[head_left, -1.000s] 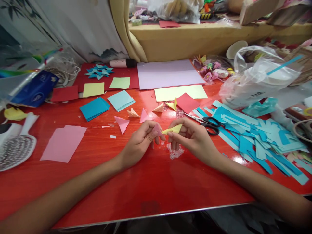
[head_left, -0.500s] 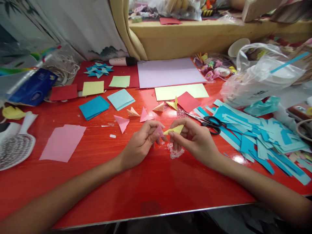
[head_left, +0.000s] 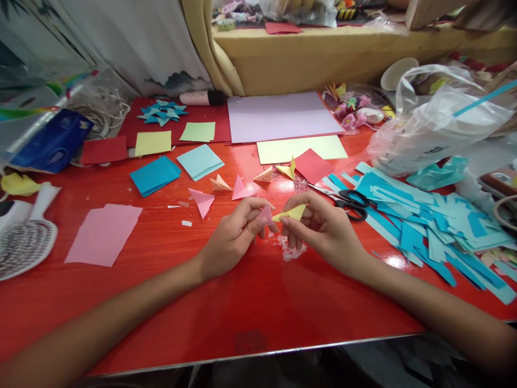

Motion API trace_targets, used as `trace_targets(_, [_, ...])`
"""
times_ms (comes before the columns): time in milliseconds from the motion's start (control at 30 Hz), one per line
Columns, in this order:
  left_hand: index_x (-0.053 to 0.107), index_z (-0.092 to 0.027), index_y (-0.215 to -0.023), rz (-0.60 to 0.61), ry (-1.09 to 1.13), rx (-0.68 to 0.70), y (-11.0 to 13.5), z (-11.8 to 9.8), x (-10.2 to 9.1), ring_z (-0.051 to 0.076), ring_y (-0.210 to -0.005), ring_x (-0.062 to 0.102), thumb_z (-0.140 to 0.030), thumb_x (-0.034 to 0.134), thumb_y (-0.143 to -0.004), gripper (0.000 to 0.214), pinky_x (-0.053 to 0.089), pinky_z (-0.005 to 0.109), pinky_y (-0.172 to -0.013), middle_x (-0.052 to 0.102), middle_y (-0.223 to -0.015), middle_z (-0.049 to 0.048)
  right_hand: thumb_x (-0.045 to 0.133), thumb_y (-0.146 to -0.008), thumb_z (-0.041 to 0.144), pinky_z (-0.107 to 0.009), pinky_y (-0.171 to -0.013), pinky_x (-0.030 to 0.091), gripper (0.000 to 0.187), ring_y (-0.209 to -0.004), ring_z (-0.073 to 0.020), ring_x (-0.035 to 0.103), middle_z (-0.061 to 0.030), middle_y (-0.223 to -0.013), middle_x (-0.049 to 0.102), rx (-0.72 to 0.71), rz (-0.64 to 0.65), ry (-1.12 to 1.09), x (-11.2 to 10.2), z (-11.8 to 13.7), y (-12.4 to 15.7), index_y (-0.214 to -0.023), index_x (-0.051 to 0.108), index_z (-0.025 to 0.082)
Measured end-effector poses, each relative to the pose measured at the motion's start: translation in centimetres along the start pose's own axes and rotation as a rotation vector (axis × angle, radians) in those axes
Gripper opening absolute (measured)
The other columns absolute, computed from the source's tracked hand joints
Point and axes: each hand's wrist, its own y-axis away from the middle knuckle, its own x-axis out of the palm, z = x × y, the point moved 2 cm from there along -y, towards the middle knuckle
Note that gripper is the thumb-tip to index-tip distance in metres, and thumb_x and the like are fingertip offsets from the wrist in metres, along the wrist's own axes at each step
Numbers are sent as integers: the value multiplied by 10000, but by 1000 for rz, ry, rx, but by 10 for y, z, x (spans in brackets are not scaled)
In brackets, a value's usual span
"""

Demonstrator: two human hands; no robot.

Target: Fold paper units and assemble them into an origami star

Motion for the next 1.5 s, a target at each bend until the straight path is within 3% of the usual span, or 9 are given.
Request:
trace_targets(300, [406, -219, -1009, -11, 32, -73, -1, -1, 0, 63, -531, 490, -340, 421, -931, 145, 388, 221, -554, 552, -718, -54, 562, -865, 322, -213, -422, 477, 200, -455, -120, 615, 30, -589, 612, 72, 73, -181, 5, -1, 2, -978, 474, 183])
trace_targets(533, [441, -199, -912, 7, 85, -142, -3, -2, 0, 52, -489, 475, -375, 441, -916, 176, 385, 215, -511, 619, -804, -33, 570, -863, 289, -219, -448, 507, 235, -505, -123, 636, 23, -663, 633, 180, 104, -379, 4, -6, -4, -1046, 461, 190])
trace_targets(633, [460, -196, -907, -53, 43, -169, -4, -2, -1, 57, -486, 482, -409, 447, -907, 213, 388, 224, -513, 654, -845, -15, 575, -858, 311, -200, -455, 496, 167, -503, -101, 618, 8, -647, 631, 232, 114, -360, 1, -6, -9, -900, 538, 154])
trace_targets(767, [467, -197, -891, -71, -13, -198, -4, -1, -1, 54, -465, 463, -436, 447, -901, 239, 372, 226, -505, 673, -876, -11, 615, -825, 321, -178, -446, 469, 245, -471, -69, 573, 6, -600, 609, 257, 81, -320, -2, -7, -10, -678, 564, 132])
trace_targets(1067, [457, -190, -865, -6, -57, -177, -4, 0, 0, 46, -455, 445, -403, 421, -917, 222, 360, 200, -490, 682, -861, -5, 614, -825, 325, -192, -476, 482, 221, -495, -75, 586, -8, -658, 626, 242, -31, -417, 9, -13, -3, -719, 587, 132])
trace_targets(1500, [462, -185, -826, 9, -71, -159, -5, 2, -1, 43, -437, 427, -389, 433, -909, 222, 345, 197, -465, 646, -782, -23, 622, -816, 333, -187, -462, 471, 224, -494, -78, 580, -12, -654, 617, 255, -31, -440, 13, -14, 0, -735, 581, 129])
